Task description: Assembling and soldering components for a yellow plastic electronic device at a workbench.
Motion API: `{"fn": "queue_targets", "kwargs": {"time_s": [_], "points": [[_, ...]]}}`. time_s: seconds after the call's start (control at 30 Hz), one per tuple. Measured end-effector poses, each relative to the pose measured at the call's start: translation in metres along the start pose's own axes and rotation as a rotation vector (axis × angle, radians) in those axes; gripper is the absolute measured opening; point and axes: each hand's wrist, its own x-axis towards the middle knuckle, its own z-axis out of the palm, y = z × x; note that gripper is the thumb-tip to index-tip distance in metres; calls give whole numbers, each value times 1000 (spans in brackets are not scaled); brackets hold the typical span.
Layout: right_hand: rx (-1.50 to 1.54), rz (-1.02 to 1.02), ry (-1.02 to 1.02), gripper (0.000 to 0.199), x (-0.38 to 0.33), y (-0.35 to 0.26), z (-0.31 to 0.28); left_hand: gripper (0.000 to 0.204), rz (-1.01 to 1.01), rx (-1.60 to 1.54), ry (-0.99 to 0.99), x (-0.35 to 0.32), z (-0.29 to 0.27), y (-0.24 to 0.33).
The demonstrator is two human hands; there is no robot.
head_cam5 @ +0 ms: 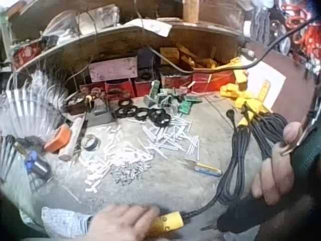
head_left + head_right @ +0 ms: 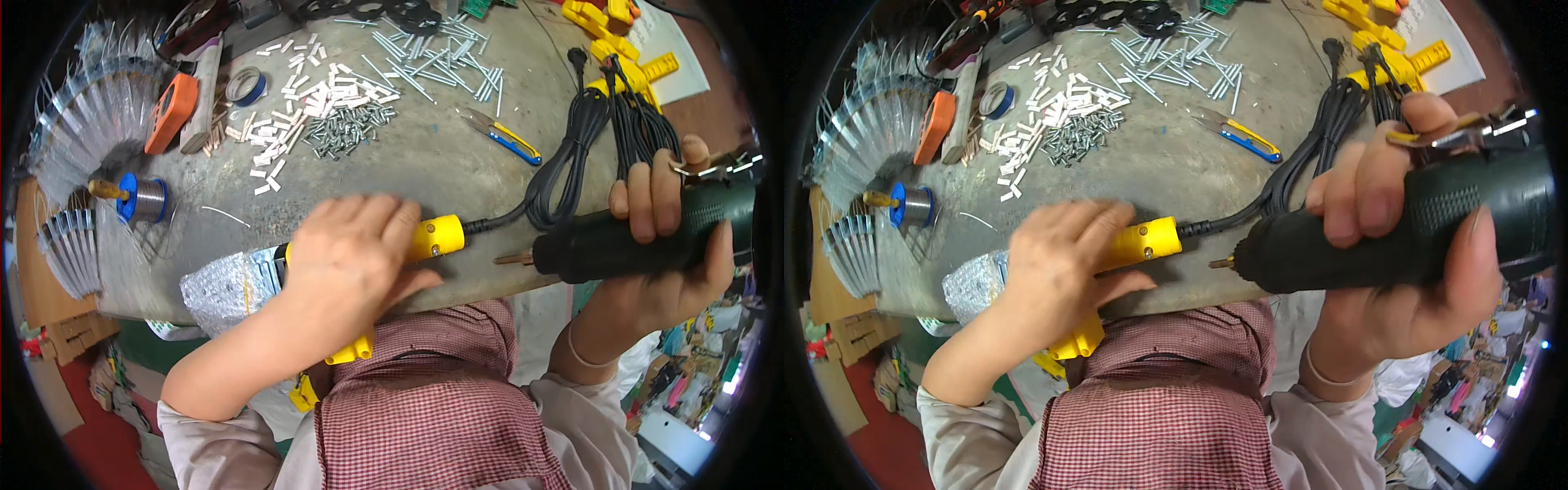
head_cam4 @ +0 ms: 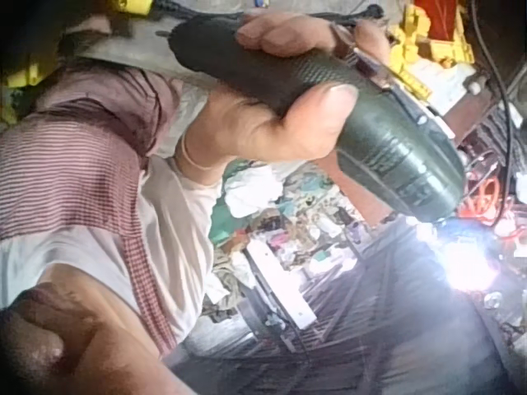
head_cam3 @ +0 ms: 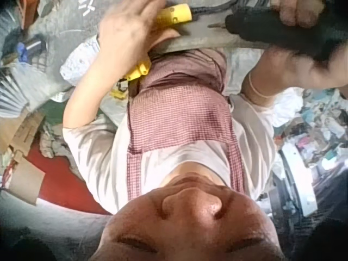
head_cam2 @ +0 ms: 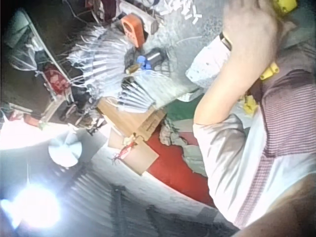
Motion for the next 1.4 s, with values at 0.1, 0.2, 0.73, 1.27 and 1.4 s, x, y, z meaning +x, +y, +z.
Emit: {"fn": "queue_targets", "kwargs": {"time_s": [0.1,0.2,0.73,1.27,1.4], "points": [[11,-15,-22,62,-1,2,4,40,-161,-216,-183,-3,8,10],[22,-32,-20,62,-1,8,13,37,-181,-218,-183,-1,7,12],[-145,-77,-193,68,10,35,45,37,-230,-345,-142,-5,12,7],[-372,107,-421,58,14,46,72,32,-297,-436,-209,-6,20,9],[-305,44,-495,56,17,59,69,31,-278,-379,-279,-6,20,11]]}}
